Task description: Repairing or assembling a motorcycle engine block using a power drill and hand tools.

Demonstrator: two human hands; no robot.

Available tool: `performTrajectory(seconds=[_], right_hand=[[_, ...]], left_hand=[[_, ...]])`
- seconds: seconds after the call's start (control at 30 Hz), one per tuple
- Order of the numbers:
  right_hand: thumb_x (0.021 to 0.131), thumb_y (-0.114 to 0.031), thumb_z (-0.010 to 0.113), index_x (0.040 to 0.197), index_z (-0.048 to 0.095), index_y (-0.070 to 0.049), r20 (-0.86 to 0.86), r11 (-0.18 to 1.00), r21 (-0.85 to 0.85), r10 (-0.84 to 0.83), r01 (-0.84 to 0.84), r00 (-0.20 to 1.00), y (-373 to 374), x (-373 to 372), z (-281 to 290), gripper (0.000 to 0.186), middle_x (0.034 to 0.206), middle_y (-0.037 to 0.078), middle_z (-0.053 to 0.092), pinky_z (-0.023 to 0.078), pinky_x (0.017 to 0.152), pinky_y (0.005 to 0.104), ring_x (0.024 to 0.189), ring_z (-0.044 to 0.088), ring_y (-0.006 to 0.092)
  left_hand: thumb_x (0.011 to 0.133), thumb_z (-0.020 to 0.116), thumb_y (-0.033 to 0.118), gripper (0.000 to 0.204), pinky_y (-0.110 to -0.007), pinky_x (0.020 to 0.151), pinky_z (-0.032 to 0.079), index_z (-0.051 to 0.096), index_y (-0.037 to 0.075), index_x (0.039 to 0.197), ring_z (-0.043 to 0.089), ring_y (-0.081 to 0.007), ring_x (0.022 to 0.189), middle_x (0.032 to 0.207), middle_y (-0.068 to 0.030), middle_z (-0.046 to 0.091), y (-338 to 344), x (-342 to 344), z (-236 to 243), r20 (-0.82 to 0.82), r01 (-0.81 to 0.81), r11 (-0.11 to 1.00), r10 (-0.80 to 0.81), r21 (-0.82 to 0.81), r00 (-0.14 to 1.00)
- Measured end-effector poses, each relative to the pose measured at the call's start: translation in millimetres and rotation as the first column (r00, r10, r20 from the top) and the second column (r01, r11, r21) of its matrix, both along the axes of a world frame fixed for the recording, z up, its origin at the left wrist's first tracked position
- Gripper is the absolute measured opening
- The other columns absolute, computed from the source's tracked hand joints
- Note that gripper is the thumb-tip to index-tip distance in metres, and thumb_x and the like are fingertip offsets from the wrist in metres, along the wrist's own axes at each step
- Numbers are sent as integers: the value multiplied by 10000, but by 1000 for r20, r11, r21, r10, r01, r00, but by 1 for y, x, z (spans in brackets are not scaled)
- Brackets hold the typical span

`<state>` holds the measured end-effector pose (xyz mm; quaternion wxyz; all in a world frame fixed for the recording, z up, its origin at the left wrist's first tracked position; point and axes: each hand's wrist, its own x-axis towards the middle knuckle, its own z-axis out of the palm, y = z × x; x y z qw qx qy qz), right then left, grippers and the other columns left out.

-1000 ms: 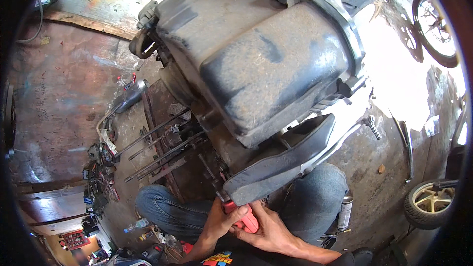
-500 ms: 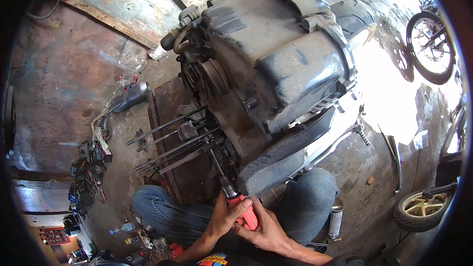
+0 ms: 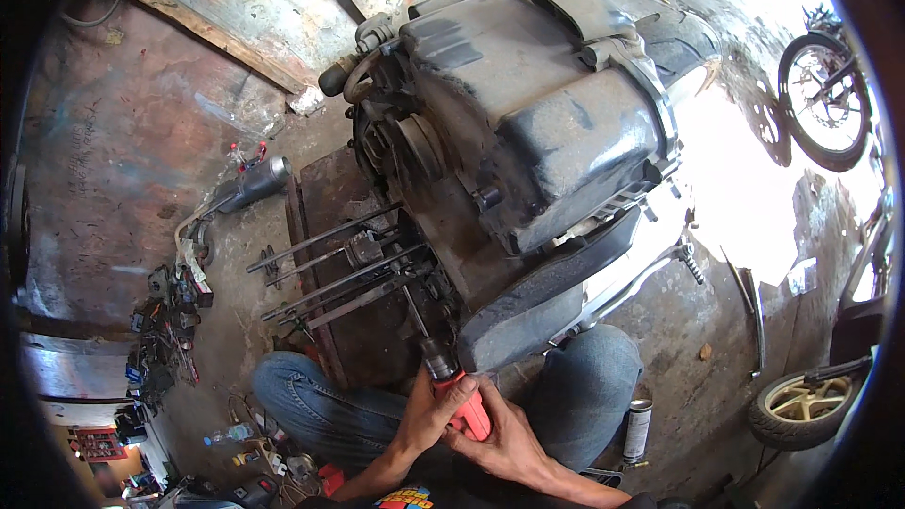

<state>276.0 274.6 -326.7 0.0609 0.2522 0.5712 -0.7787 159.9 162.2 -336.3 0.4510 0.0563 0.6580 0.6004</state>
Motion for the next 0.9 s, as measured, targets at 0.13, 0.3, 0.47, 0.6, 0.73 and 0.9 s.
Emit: performTrajectory(seconds=[0.13, 0.3, 0.47, 0.6, 0.73, 0.9], right_hand=[[847, -236, 821, 1338, 495, -19, 10, 998, 54, 14, -15, 1000, 0, -2, 1, 628, 1025, 176, 692, 561, 818, 389, 924, 705, 236], [841, -229, 818, 1373, 476, -8, -36, 993, 113, -14, 18, 999, -1, -2, 0, 670, 1041, 190, 694, 562, 824, 393, 950, 714, 256], [836, -212, 811, 1415, 450, 14, -34, 993, 117, -11, 15, 999, -2, -1, -2, 719, 1063, 211, 690, 565, 821, 391, 961, 716, 264], [834, -209, 814, 1419, 446, 24, -41, 993, 118, -10, 15, 999, -3, -1, -2, 729, 1066, 214, 689, 567, 816, 387, 955, 712, 255], [831, -204, 816, 1424, 451, 26, -91, 987, 143, -54, 66, 994, -7, 1, -9, 734, 1059, 212, 688, 566, 814, 383, 946, 704, 245], [825, -211, 819, 1427, 447, 50, -58, 992, 120, -30, 37, 998, -3, -2, -5, 754, 1070, 223, 688, 568, 821, 388, 959, 710, 267]], left_hand=[[950, 765, 427, 680, -314, 907, 496, 447, 8, 1382, 575, -137, 1011, 1108, -56, 576, -3, 0, 0, -49, 13, 999, -14, -37, 999], [932, 746, 538, 682, -303, 879, 492, 494, 18, 1295, 564, -123, 967, 1029, -30, 567, 4, 0, 6, -63, -25, 1000, 24, -18, 998], [934, 754, 517, 677, -301, 860, 488, 504, 15, 1314, 561, -112, 966, 1042, -33, 578, 9, 4, 9, -84, -71, 992, 63, -104, 995], [936, 764, 486, 646, -293, 849, 489, 514, 20, 1308, 562, -111, 957, 1045, -29, 578, 10, 5, 7, -78, -117, 992, 112, -56, 991], [937, 772, 461, 633, -289, 835, 495, 509, 26, 1313, 569, -111, 937, 1039, -23, 581, 10, 5, 7, -76, -122, 991, 118, -51, 990], [944, 761, 465, 621, -292, 834, 499, 506, 28, 1304, 575, -108, 935, 1037, -25, 586, 7, 4, 3, -88, -101, 993, 95, -59, 992]])
